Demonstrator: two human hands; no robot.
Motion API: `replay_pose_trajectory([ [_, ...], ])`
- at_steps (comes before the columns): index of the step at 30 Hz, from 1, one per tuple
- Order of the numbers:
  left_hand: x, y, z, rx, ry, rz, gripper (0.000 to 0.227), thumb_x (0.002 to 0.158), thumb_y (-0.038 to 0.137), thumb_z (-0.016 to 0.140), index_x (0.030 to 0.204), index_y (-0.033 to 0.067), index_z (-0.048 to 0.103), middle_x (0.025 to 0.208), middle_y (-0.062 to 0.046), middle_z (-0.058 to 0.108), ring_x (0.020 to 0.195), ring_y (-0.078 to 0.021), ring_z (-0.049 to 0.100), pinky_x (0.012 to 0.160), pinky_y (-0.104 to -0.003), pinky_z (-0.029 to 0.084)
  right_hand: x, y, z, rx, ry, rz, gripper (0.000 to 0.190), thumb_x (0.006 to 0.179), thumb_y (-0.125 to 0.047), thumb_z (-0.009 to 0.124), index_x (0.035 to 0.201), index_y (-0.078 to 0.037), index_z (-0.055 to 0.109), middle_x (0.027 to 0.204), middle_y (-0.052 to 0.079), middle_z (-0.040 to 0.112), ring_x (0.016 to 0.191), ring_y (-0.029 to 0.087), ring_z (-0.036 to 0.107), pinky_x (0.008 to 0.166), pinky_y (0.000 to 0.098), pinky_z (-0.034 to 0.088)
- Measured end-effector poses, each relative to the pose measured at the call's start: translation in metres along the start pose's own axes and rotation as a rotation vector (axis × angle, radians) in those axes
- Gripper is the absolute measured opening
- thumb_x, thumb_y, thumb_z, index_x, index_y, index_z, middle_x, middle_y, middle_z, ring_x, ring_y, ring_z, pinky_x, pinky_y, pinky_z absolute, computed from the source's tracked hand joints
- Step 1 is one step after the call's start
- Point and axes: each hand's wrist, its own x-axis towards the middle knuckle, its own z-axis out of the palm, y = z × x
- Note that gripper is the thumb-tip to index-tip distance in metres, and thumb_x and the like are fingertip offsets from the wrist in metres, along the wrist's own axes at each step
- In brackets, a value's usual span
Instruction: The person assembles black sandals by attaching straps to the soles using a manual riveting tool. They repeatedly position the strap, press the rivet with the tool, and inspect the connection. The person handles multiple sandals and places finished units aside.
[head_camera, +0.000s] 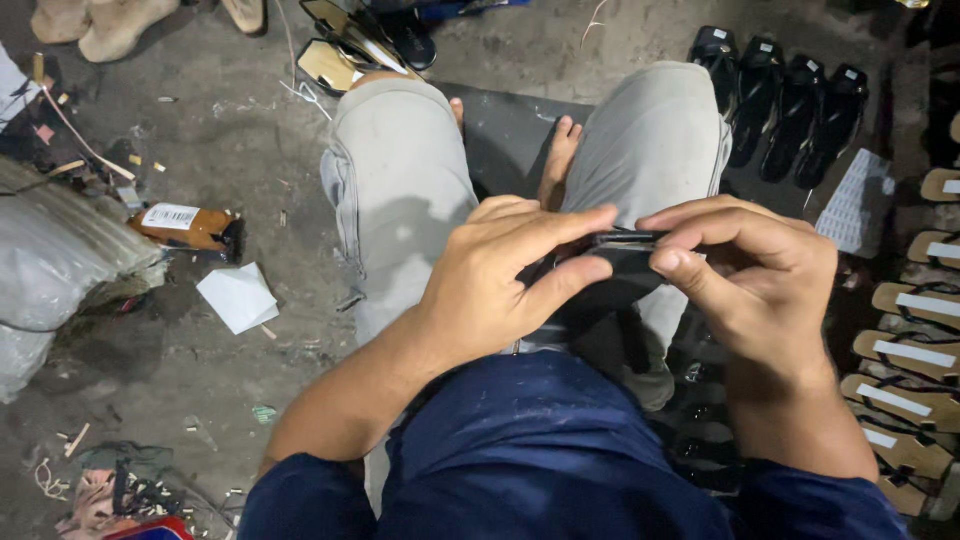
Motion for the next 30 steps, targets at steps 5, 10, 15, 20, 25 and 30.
replay_pose_trajectory([
  [5,0.007,0.004,0.003,-0.015,-0.003,-0.082,0.027,0.091,0.019,0.084,0.115,0.0086,0.076,0.098,-0.007,0.078,0.083,-0.0165,0.072,0.082,-0.032,0.05,0.0,-0.007,0.006,0.085,0.033,0.018,0.009,0.093,-0.001,0.078,0.096,0.003,0.07,0.108,0.017,0.075,0.095,0.015,0.073,0.084,0.0231,0.058],
  [10,0.006,0.003,-0.004,-0.023,0.056,-0.225,0.024,0.09,0.014,0.083,0.113,0.0081,0.078,0.095,-0.006,0.079,0.081,-0.0155,0.07,0.08,-0.029,0.053,-0.004,0.011,0.024,0.413,0.17,0.111,0.019,0.091,0.004,0.074,0.108,0.003,0.067,0.116,0.018,0.073,0.108,0.019,0.072,0.099,0.0311,0.06],
  [15,-0.003,0.0,-0.009,-0.051,0.035,-0.29,0.024,0.091,0.012,0.083,0.114,0.0077,0.077,0.091,-0.005,0.076,0.083,-0.0146,0.071,0.079,-0.027,0.054,-0.016,0.033,0.023,0.454,0.131,0.181,0.018,0.096,0.008,0.074,0.113,0.008,0.069,0.111,0.018,0.074,0.103,0.02,0.073,0.099,0.0324,0.059],
  [20,-0.004,0.001,-0.009,-0.106,0.025,-0.314,0.022,0.093,0.011,0.081,0.114,0.0063,0.077,0.093,-0.004,0.076,0.085,-0.0113,0.071,0.08,-0.025,0.055,-0.003,0.038,0.018,0.652,0.027,0.257,0.042,0.091,0.007,0.078,0.129,0.006,0.06,0.108,0.015,0.073,0.101,0.021,0.07,0.094,0.0308,0.057],
  [25,-0.004,-0.006,-0.029,-0.219,0.346,-0.417,0.014,0.104,0.005,0.075,0.117,0.0017,0.074,0.109,-0.005,0.074,0.095,-0.0095,0.067,0.088,-0.023,0.054,-0.009,0.024,0.004,0.427,0.055,0.054,0.042,0.087,-0.001,0.079,0.125,0.002,0.061,0.112,0.015,0.073,0.109,0.026,0.069,0.101,0.0363,0.055],
  [30,-0.014,-0.023,-0.059,-0.572,0.551,-0.64,0.016,0.089,0.006,0.072,0.104,0.0098,0.067,0.122,-0.005,0.063,0.083,-0.01,0.067,0.067,-0.027,0.059,-0.03,0.036,-0.012,0.028,-0.068,-0.057,0.036,0.083,-0.007,0.08,0.115,0.001,0.066,0.117,0.017,0.072,0.12,0.033,0.067,0.111,0.0432,0.05],
])
